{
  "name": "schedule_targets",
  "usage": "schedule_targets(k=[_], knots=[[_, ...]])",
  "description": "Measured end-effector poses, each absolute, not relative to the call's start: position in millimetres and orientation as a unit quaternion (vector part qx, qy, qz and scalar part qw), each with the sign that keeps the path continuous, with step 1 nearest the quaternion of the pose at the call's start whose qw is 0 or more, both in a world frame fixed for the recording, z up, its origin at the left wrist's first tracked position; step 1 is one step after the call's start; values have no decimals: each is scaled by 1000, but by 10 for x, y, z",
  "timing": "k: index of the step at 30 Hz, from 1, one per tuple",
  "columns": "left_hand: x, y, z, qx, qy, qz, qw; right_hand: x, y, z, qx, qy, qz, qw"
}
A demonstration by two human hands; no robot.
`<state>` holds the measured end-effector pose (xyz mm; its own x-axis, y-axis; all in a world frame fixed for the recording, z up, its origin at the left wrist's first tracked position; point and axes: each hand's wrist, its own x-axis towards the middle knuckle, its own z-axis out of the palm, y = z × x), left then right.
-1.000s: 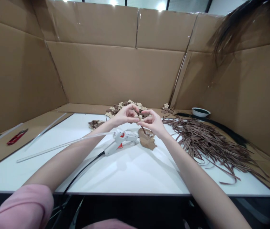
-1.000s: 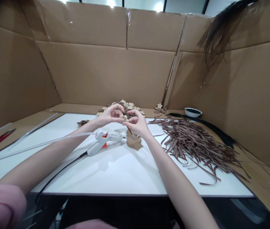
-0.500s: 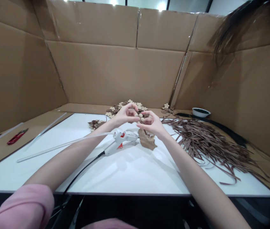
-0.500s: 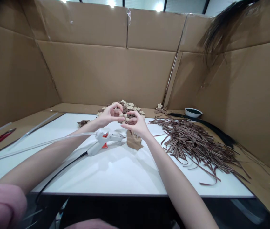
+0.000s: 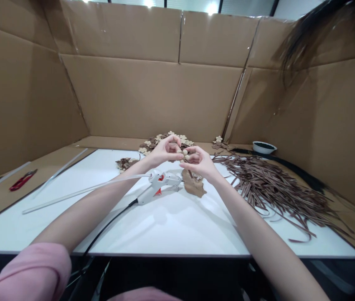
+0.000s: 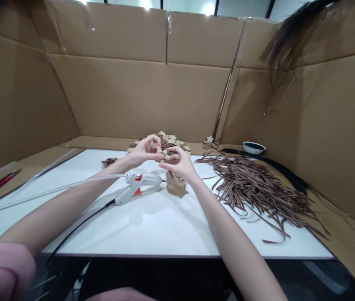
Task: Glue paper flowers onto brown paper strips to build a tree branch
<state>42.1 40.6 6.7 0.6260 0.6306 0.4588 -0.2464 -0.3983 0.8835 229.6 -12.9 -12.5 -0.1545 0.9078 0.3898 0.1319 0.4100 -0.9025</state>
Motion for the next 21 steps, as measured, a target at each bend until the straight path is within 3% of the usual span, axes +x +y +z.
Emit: schedule_targets(k=[6,10,13,18,21], knots=[[390,418,80,720,134,420,536,2416,-155,-144,-396,-703,409,426],[335,498,86,717,136,441,523,2432,-197,-110,-403,-727,376,411],[266,559,93,705,142,474,509,2438,-236,-22,-434,-732,291,436],[80,553,108,686,182,502,493,2397,-366,176,-424,-697,166,554],[-156,533,91,664,227,522,484,2383,-472,246,-398,-713,131,562]])
